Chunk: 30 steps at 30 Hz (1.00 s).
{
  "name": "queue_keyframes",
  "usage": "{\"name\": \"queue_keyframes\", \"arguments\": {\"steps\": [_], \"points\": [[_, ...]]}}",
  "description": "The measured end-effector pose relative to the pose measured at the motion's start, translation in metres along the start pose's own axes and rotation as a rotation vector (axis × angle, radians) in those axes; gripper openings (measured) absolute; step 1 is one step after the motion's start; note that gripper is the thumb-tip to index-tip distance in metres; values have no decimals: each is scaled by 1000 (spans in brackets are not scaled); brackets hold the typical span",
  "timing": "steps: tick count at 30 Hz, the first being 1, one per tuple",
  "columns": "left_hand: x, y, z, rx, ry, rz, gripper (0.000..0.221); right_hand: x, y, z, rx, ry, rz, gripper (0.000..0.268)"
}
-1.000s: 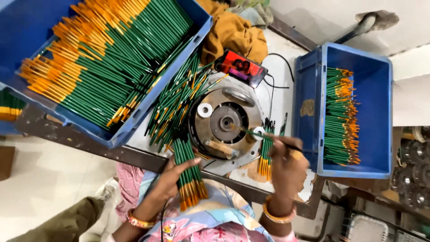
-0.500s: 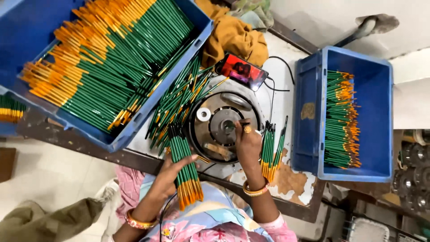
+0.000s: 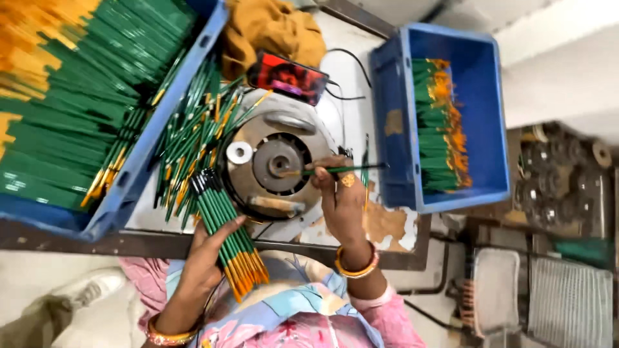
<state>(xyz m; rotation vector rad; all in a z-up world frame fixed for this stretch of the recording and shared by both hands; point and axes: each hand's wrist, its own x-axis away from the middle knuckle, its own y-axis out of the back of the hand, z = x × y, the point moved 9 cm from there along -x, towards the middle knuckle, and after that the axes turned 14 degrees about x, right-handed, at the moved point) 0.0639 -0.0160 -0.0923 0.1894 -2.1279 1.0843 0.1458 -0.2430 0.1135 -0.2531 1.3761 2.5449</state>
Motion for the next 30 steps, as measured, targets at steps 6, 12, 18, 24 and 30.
{"name": "queue_keyframes", "arguments": {"steps": [6, 12, 18, 24, 30], "points": [[-3, -2, -11, 57, -52, 3, 44, -15, 23, -106, 355, -84, 5, 26], [1, 5, -17, 57, -55, -39, 46, 20, -7, -194, 569, -234, 98, 26], [3, 0, -15, 24, -12, 3, 46, 10, 5, -136, 477, -156, 43, 19], [23, -53, -27, -352, -102, 346, 34, 26, -52, 6, -2, 68, 555, 21], [20, -57, -49, -604, -294, 346, 45, 20, -50, -17, -293, 154, 574, 9]]}}
